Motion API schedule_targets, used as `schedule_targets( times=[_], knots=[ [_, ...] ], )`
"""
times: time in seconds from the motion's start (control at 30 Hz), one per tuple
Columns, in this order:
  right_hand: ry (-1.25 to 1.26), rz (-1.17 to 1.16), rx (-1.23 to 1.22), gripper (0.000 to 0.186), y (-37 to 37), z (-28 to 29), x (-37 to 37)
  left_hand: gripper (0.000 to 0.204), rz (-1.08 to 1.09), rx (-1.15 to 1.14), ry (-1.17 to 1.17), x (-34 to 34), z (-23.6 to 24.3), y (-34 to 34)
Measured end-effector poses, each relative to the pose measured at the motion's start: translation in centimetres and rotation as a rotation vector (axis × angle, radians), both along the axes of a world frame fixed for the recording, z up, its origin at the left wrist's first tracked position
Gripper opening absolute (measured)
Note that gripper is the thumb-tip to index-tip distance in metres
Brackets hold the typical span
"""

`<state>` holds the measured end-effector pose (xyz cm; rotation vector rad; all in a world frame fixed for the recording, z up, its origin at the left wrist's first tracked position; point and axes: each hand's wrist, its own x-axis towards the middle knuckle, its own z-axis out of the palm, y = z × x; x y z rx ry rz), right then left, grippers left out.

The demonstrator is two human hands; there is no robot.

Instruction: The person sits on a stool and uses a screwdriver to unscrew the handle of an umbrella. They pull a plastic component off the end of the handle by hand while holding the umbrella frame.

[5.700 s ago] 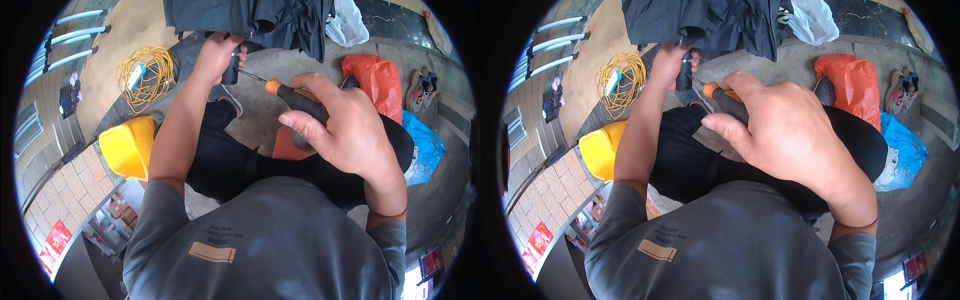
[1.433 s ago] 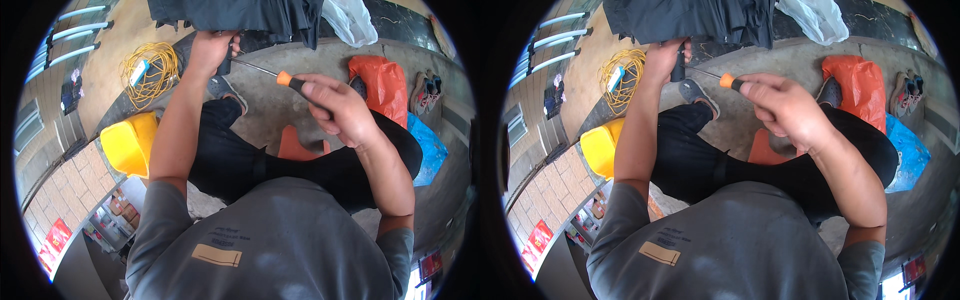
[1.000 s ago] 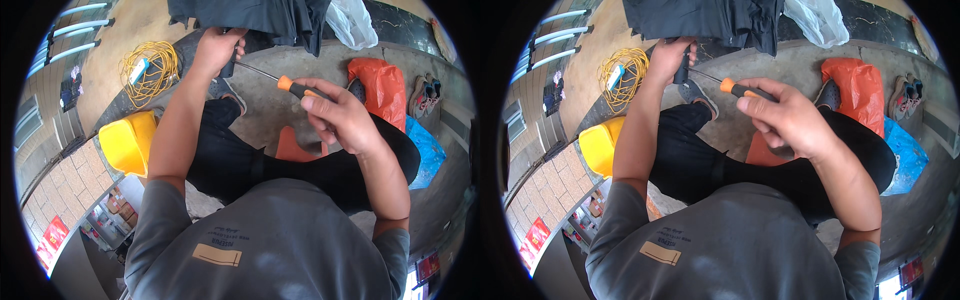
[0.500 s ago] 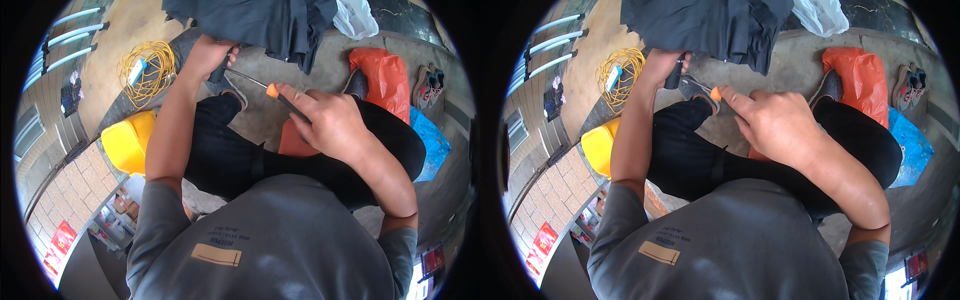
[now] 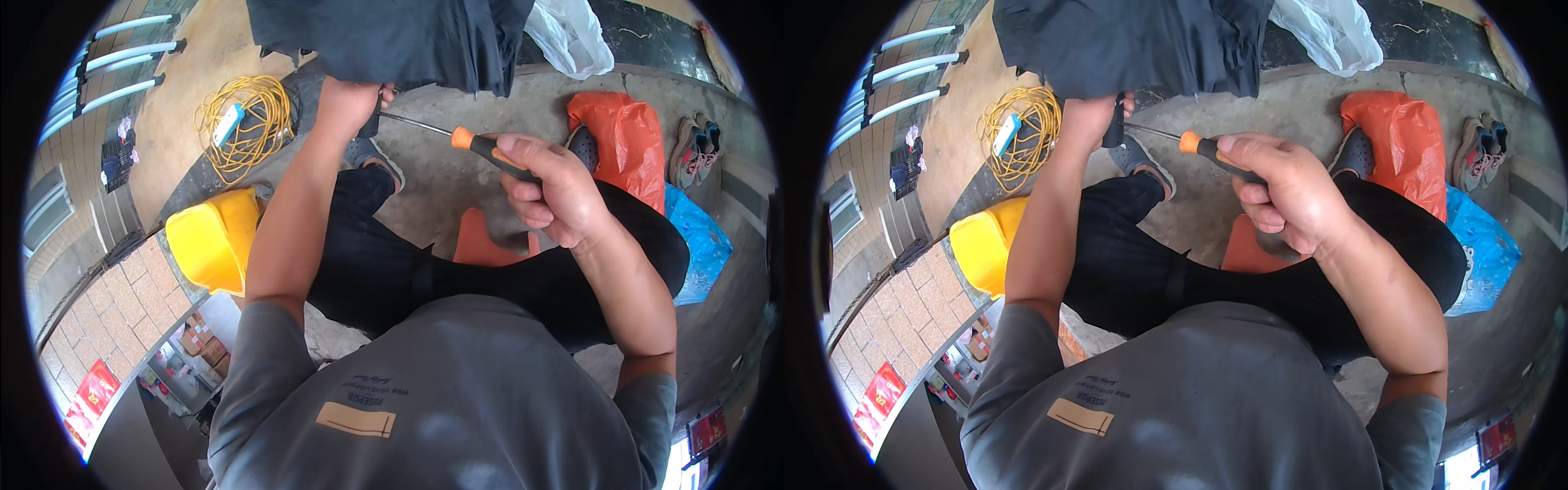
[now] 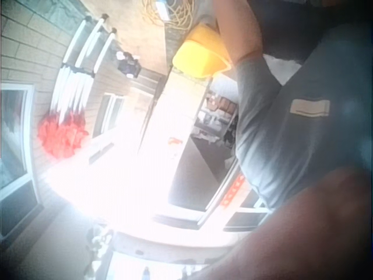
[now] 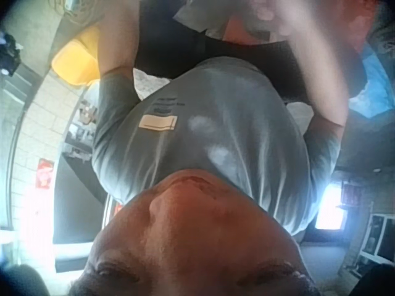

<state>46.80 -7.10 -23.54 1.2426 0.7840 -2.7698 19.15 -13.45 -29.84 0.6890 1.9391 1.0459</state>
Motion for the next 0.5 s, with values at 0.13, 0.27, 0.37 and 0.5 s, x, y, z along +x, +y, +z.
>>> schedule_targets(
  times=[0.13,0.27,0.37,0.5],
  knots=[
    [0.008,0.303,0.928,0.041,-1.4,0.0,-0.2,0.012,-0.069,-0.082,-0.030,-0.5,0.1,-0.2],
    [-0.030,0.577,1.657,0.052,-2.1,0.2,0.1,0.017,-0.051,-0.124,-0.301,-1.3,1.2,0.1],
    [-0.068,0.646,2.025,0.050,-1.6,-0.3,-0.1,0.015,-0.076,-0.181,-0.274,-1.2,0.6,0.4],
    [0.009,0.356,1.390,0.048,-1.9,-0.4,0.0,0.020,-0.073,-0.142,-0.246,-0.4,-0.2,0.4]
  ],
)
